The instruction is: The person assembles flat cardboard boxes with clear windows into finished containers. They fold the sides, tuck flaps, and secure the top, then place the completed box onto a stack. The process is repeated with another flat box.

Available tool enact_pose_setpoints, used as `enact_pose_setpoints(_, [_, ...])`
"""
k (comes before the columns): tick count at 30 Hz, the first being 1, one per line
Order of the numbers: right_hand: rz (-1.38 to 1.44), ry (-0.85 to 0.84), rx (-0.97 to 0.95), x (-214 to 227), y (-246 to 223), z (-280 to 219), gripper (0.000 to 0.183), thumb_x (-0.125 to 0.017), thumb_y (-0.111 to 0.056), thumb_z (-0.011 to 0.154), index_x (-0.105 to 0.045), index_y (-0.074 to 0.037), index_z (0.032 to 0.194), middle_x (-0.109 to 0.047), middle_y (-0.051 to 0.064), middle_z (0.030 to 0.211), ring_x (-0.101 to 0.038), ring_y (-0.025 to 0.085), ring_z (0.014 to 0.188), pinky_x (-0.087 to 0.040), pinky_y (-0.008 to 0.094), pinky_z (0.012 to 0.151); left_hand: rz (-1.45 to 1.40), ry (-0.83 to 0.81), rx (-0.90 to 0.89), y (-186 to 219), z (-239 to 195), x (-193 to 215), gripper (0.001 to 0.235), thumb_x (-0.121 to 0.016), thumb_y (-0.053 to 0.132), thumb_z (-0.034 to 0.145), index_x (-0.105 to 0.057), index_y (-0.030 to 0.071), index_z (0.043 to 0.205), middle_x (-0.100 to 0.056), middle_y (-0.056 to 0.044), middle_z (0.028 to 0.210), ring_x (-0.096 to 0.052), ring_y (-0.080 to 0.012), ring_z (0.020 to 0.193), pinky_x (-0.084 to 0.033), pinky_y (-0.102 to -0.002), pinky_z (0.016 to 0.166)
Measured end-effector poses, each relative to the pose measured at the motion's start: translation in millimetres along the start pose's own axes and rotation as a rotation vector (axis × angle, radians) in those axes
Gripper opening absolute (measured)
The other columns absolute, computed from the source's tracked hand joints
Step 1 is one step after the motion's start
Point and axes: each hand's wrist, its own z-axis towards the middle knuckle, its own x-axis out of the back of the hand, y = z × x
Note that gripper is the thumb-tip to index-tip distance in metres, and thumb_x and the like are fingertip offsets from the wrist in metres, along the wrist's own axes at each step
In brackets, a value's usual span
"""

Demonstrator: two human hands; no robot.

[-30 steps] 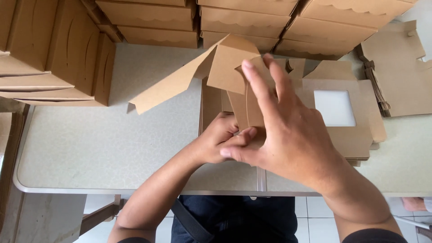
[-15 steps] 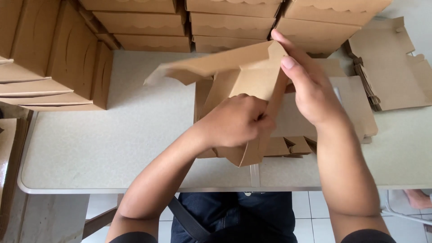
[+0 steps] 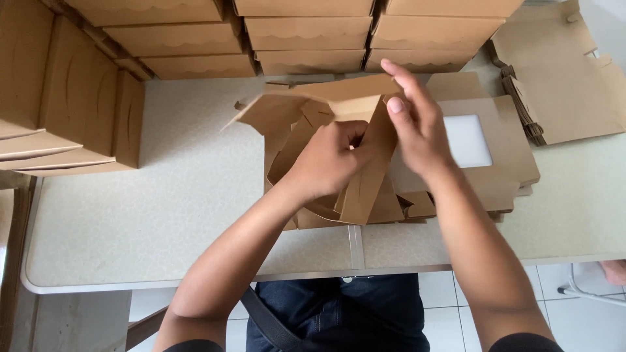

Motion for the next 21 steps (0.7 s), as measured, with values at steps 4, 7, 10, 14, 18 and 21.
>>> enact_pose_setpoints(4, [-0.109,0.142,0.222,-19.3,19.7,-7.5,0.058,-0.03,-0.044,0.115,-0.045,0.002,0.149,-0.055,0.022,0.148,-0.054,0.035,0.137,-0.042,0.044,0.116,0.295,0.175,-0.035,-19.4,4.0,-25.1,0.009,-0.053,0.024,0.089,-0.054,0.015,0.086,-0.061,-0.002,0.068,-0.055,-0.0315,0.056,-0.044,-0.041,0.052])
enact_pose_setpoints(7, [-0.191,0.16,0.201,-30.2,31.1,-13.6,0.052,-0.026,-0.036,0.113,-0.047,-0.011,0.153,-0.057,0.014,0.139,-0.057,0.04,0.126,-0.045,0.051,0.107,0.821,0.479,-0.291,-62.5,14.5,-44.9,0.035,-0.061,0.028,0.091,-0.059,0.011,0.06,-0.05,-0.003,0.042,-0.057,-0.0277,0.034,-0.047,-0.037,0.036])
enact_pose_setpoints(10, [-0.272,0.15,0.152,-38.3,36.8,-18.8,0.048,-0.034,-0.024,0.11,-0.04,-0.019,0.157,-0.053,0.012,0.13,-0.06,0.038,0.116,-0.051,0.051,0.101,0.982,0.638,-0.524,-88.6,17.0,-56.5,0.005,-0.066,0.015,0.08,-0.07,0.018,0.078,-0.047,0.001,0.041,-0.059,-0.0246,0.036,-0.051,-0.039,0.038])
enact_pose_setpoints(14, [-0.271,0.01,0.032,-39.2,39.6,-22.2,0.068,-0.053,-0.009,0.099,-0.029,-0.02,0.162,-0.046,0.015,0.124,-0.06,0.042,0.111,-0.055,0.052,0.091,1.136,0.647,-0.66,-125.7,22.9,-70.8,0.027,-0.062,0.012,0.08,-0.077,0.019,0.101,-0.046,0.005,0.044,-0.061,-0.02,0.042,-0.056,-0.035,0.05])
enact_pose_setpoints(18, [-0.223,-0.173,-0.128,-36.8,43.3,-22.1,0.111,-0.069,0.027,0.071,-0.023,-0.014,0.163,-0.045,0.026,0.124,-0.06,0.051,0.115,-0.055,0.049,0.092,1.041,0.584,-0.606,-119.7,21.7,-53.9,0.017,-0.062,0.013,0.08,-0.076,0.02,0.086,-0.052,0.003,0.049,-0.063,-0.0255,0.049,-0.055,-0.037,0.055])
enact_pose_setpoints(21, [-0.263,-0.075,0.032,-47.7,95.0,-26.1,0.085,-0.068,0.014,0.08,-0.039,-0.008,0.157,-0.061,0.015,0.113,-0.058,0.034,0.104,-0.054,0.041,0.085,0.721,0.513,-0.463,-121.9,-2.9,0.8,0.011,-0.063,0.013,0.083,-0.071,0.015,0.075,-0.058,-0.003,0.053,-0.064,-0.0323,0.054,-0.054,-0.038,0.058])
